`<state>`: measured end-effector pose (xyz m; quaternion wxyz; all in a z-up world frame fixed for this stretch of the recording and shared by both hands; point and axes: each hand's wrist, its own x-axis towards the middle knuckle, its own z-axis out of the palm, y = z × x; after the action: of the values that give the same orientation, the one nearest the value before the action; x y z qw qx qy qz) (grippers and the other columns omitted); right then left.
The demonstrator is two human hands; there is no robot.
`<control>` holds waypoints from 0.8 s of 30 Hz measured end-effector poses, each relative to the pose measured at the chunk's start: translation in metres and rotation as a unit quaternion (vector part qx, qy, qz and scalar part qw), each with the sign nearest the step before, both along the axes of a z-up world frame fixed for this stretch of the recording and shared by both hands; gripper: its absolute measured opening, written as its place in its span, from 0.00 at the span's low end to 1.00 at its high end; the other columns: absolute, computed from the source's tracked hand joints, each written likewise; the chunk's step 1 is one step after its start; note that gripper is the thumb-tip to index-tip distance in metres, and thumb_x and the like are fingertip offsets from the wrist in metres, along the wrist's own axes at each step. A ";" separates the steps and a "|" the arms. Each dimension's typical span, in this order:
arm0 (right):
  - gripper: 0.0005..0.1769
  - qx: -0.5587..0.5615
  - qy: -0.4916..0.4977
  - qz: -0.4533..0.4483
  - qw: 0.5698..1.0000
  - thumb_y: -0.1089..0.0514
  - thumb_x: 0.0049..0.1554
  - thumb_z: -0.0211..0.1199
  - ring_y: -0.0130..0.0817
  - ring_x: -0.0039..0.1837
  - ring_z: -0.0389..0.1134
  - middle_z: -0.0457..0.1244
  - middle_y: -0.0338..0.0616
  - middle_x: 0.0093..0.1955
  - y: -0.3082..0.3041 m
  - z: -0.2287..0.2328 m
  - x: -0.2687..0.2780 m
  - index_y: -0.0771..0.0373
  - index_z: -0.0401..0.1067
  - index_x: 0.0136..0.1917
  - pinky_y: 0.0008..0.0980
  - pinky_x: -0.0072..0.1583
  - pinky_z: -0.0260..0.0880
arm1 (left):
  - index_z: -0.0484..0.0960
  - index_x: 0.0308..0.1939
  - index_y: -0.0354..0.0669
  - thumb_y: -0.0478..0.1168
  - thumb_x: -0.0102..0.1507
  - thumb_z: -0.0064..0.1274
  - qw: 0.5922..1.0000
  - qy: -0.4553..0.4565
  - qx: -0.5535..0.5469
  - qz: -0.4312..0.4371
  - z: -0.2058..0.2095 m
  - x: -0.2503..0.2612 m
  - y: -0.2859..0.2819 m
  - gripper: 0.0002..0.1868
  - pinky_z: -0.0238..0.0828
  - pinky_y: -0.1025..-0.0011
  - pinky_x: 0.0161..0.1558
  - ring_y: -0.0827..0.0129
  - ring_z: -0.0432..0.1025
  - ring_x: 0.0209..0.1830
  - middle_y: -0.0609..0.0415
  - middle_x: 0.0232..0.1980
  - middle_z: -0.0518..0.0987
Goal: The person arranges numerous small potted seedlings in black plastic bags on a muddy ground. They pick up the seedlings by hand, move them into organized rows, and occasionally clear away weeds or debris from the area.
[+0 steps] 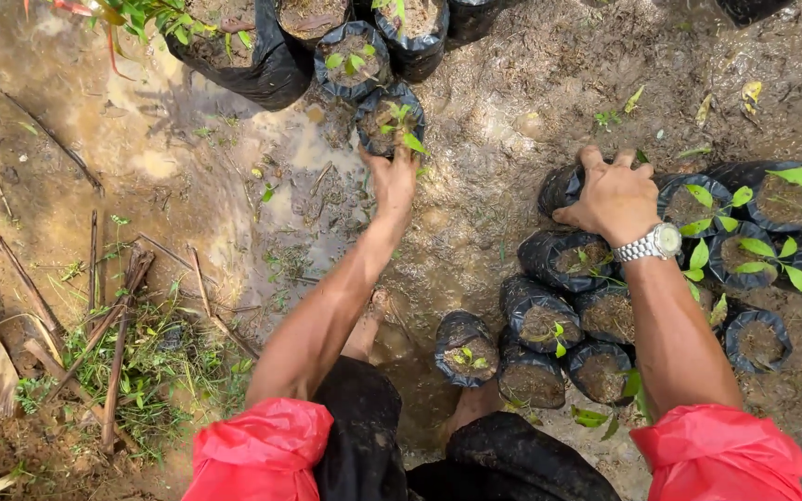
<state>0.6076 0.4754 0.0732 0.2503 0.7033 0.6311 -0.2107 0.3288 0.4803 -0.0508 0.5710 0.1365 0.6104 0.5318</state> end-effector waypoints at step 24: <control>0.52 0.123 0.122 0.138 0.975 0.45 0.43 0.81 0.67 0.73 0.51 0.45 0.71 0.78 0.117 0.034 -0.166 0.43 0.59 0.76 0.44 0.50 0.77 | 0.69 0.19 0.54 0.58 0.65 0.54 0.996 0.055 0.065 -0.025 -0.014 -0.003 0.001 0.24 0.56 0.71 0.25 0.75 0.58 0.19 0.65 0.18 0.67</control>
<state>0.4420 0.5923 0.1074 0.1097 0.6043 0.7686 -0.1789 0.3258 0.4815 -0.0645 0.5396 0.2181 0.6014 0.5474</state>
